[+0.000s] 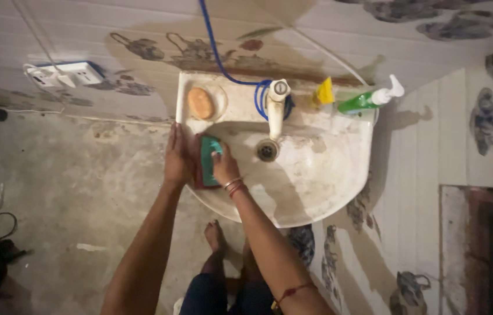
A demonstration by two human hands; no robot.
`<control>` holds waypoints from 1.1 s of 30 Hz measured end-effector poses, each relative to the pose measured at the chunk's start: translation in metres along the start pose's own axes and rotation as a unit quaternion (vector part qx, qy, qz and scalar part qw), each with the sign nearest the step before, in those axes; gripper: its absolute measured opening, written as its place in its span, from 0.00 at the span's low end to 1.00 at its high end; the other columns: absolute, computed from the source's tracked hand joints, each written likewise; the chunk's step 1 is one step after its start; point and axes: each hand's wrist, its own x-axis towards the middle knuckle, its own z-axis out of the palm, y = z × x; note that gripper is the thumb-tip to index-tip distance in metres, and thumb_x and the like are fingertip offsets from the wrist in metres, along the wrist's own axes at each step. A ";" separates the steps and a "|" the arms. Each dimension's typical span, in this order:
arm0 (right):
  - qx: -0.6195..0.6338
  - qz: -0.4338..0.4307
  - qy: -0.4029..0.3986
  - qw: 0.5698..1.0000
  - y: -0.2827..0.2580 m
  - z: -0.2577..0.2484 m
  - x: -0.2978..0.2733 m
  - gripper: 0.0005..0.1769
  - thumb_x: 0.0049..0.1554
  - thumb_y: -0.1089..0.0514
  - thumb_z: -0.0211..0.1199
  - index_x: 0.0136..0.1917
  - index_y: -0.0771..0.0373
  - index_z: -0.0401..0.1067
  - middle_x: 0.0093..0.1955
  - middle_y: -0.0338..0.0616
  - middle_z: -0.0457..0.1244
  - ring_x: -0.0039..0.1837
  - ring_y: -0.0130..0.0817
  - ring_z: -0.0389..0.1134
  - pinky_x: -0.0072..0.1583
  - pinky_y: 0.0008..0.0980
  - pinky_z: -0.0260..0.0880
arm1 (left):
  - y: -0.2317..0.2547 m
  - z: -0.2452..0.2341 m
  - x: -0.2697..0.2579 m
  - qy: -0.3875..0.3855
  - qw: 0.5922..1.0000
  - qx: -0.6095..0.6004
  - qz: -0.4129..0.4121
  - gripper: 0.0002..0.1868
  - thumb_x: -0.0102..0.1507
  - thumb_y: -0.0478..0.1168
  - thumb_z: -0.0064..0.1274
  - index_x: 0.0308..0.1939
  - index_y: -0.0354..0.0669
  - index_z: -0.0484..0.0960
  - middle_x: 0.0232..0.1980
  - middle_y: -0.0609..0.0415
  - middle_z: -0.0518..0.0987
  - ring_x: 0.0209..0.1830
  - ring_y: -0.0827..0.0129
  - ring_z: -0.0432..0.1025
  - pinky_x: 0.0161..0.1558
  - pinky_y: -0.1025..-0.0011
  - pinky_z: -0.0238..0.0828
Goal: The person scrubs a dirty white sink with a green sponge and liquid soap. They repeatedly apply soap and scrub the basin and faucet area, then rinse the sponge under running water.
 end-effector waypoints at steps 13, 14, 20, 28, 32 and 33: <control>-0.275 0.029 -0.236 0.931 -0.037 -0.178 -0.087 0.27 0.58 0.45 0.59 0.65 0.61 0.71 0.53 0.60 0.69 0.57 0.57 0.71 0.59 0.49 0.71 | -0.035 0.018 -0.012 0.017 0.988 0.131 0.079 0.41 0.60 0.23 0.41 0.80 0.28 0.56 0.82 0.31 0.57 0.82 0.38 0.54 0.80 0.52 0.50; -0.292 0.016 -0.233 0.927 -0.036 -0.191 -0.091 0.28 0.58 0.41 0.60 0.62 0.63 0.71 0.54 0.60 0.68 0.58 0.56 0.70 0.59 0.49 0.70 | -0.030 0.019 -0.015 0.011 0.991 0.118 0.064 0.42 0.58 0.24 0.41 0.79 0.27 0.56 0.81 0.30 0.57 0.81 0.37 0.54 0.79 0.52 0.51; -0.417 0.011 -0.199 0.887 0.002 -0.250 -0.080 0.28 0.58 0.38 0.61 0.57 0.62 0.74 0.55 0.56 0.69 0.61 0.50 0.69 0.63 0.45 0.69 | -0.011 0.012 -0.014 0.014 0.991 0.118 0.057 0.41 0.60 0.24 0.39 0.80 0.29 0.57 0.82 0.31 0.58 0.81 0.37 0.54 0.79 0.53 0.52; -0.434 -0.116 0.121 0.885 0.033 -0.346 -0.076 0.29 0.51 0.67 0.58 0.66 0.53 0.74 0.51 0.50 0.67 0.49 0.49 0.70 0.48 0.46 0.72 | -0.009 0.009 -0.015 0.014 0.991 0.107 0.080 0.41 0.60 0.25 0.40 0.80 0.27 0.55 0.81 0.27 0.57 0.79 0.33 0.55 0.78 0.51 0.52; -0.387 -0.194 0.181 0.883 0.023 -0.383 -0.037 0.29 0.53 0.70 0.56 0.67 0.56 0.73 0.54 0.49 0.66 0.52 0.50 0.69 0.53 0.46 0.72 | -0.010 0.009 -0.013 0.006 0.992 0.101 0.072 0.42 0.58 0.26 0.40 0.79 0.27 0.55 0.80 0.26 0.57 0.78 0.31 0.55 0.77 0.50 0.53; -0.367 -0.220 0.185 0.885 0.021 -0.388 -0.028 0.29 0.53 0.71 0.55 0.67 0.57 0.72 0.55 0.48 0.66 0.53 0.50 0.69 0.55 0.45 0.73 | -0.009 0.009 -0.013 0.008 0.992 0.101 0.076 0.42 0.59 0.26 0.39 0.79 0.27 0.55 0.80 0.27 0.57 0.79 0.32 0.55 0.78 0.50 0.53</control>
